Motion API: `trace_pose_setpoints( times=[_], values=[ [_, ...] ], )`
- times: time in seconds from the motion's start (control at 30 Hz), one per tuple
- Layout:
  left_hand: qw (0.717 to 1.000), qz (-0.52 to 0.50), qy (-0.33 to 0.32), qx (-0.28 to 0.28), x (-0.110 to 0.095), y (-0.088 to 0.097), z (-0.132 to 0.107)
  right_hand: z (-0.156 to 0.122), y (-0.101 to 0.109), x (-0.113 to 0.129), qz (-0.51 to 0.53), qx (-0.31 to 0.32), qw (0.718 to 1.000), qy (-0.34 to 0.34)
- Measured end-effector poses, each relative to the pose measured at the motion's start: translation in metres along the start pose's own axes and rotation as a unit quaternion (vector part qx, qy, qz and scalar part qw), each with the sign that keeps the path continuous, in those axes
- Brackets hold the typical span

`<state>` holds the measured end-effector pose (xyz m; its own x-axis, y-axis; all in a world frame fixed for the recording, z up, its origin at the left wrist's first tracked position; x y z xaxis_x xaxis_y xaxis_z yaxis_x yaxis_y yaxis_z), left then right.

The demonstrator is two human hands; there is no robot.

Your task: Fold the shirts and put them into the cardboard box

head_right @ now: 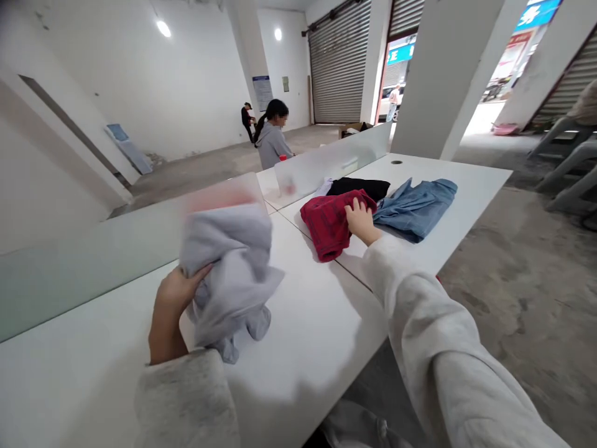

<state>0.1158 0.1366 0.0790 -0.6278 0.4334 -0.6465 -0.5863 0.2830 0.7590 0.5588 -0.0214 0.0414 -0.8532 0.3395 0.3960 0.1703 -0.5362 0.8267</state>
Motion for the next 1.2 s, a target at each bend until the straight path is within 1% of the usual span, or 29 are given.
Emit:
trace_pose_setpoints(
  times=[0.03,0.07,0.1,0.13,0.2,0.27,0.3,0.33,0.4,0.47,0.5,0.57,0.63,0.7,0.77,0.83,0.9,0.93,0.97,1.0,1.03,1.07,1.1,1.13,1.17,1.2],
  values=[
    [1.0,0.002,0.012,-0.001,-0.003,0.0,0.001,-0.008,-0.009,0.009,0.004,0.01,1.0,0.025],
    [1.0,-0.006,0.011,0.002,-0.007,-0.001,0.001,-0.017,-0.019,0.021,0.009,0.023,0.998,0.052],
    [1.0,-0.025,-0.006,0.008,-0.013,-0.003,0.0,-0.026,-0.029,0.034,0.015,0.038,0.996,0.08],
    [0.998,-0.056,-0.039,0.012,-0.02,-0.006,-0.001,-0.035,-0.038,0.049,0.022,0.054,0.992,0.11],
    [0.985,-0.136,-0.108,-0.001,-0.034,-0.008,-0.006,-0.052,-0.054,0.082,0.034,0.09,0.98,0.172],
    [0.967,-0.203,-0.154,-0.018,-0.045,-0.005,-0.014,-0.067,-0.067,0.117,0.08,0.144,0.96,0.228],
    [0.959,-0.224,-0.171,-0.021,-0.05,-0.002,-0.018,-0.075,-0.074,0.134,0.125,0.18,0.944,0.245],
    [0.954,-0.235,-0.186,-0.021,-0.054,0.002,-0.024,-0.081,-0.08,0.149,0.184,0.219,0.924,0.252],
    [0.95,-0.238,-0.204,-0.019,-0.06,0.009,-0.036,-0.093,-0.095,0.177,0.318,0.289,0.87,0.241],
    [0.95,-0.235,-0.207,-0.02,-0.062,0.017,-0.049,-0.101,-0.107,0.199,0.414,0.321,0.825,0.213],
    [0.95,-0.234,-0.204,-0.018,-0.061,0.02,-0.055,-0.104,-0.112,0.209,0.44,0.328,0.811,0.201],
    [0.953,-0.229,-0.197,-0.016,-0.058,0.027,-0.066,-0.107,-0.115,0.225,0.452,0.343,0.801,0.19],
    [0.958,-0.214,-0.184,-0.045,-0.05,0.037,-0.077,-0.105,-0.11,0.24,0.435,0.361,0.798,0.208],
    [0.963,-0.189,-0.159,-0.105,-0.037,0.049,-0.087,-0.1,-0.095,0.255,0.403,0.366,0.8,0.254],
    [0.967,-0.147,-0.127,-0.167,-0.025,0.064,-0.098,-0.092,-0.074,0.271,0.362,0.34,0.817,0.293],
    [0.965,-0.095,-0.105,-0.223,-0.014,0.08,-0.111,-0.085,-0.05,0.287,0.334,0.276,0.847,0.309],
    [0.953,-0.041,-0.098,-0.285,-0.007,0.097,-0.13,-0.083,-0.024,0.301,0.325,0.167,0.878,0.31],
    [0.948,-0.013,-0.093,-0.305,-0.003,0.105,-0.141,-0.085,-0.01,0.307,0.322,0.106,0.889,0.309],
    [0.951,0.014,-0.086,-0.296,0.001,0.112,-0.151,-0.089,0.002,0.311,0.317,0.059,0.894,0.31],
    [0.965,0.039,-0.073,-0.248,0.006,0.118,-0.161,-0.094,0.012,0.313,0.309,0.043,0.895,0.318],
    [0.984,0.058,-0.056,-0.158,0.013,0.121,-0.17,-0.099,0.02,0.315,0.297,0.072,0.889,0.341],
    [0.996,0.068,-0.033,-0.037,0.022,0.121,-0.179,-0.106,0.023,0.314,0.279,0.15,0.869,0.38],
    [0.993,0.07,-0.006,0.092,0.032,0.119,-0.19,-0.115,0.024,0.312,0.251,0.263,0.827,0.428],
    [0.983,0.074,0.021,0.168,0.043,0.119,-0.2,-0.123,0.025,0.306,0.222,0.355,0.785,0.456],
    [0.97,0.076,0.05,0.227,0.055,0.118,-0.21,-0.133,0.023,0.296,0.187,0.456,0.727,0.478],
    [0.956,0.077,0.082,0.27,0.068,0.117,-0.219,-0.143,0.021,0.284,0.146,0.559,0.653,0.49]
  ],
)
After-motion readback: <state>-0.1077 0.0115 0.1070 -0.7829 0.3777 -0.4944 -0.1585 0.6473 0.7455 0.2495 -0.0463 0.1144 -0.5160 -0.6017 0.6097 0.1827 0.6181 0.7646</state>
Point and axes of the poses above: each hand's wrist, its own z-axis towards the middle knuckle, its own y-axis out of the back of the hand, x = y × z, the point moved 3 cm from there along z, towards the middle knuckle, and after that the axes turned 15 degrees about x, right-handed, at the moved point
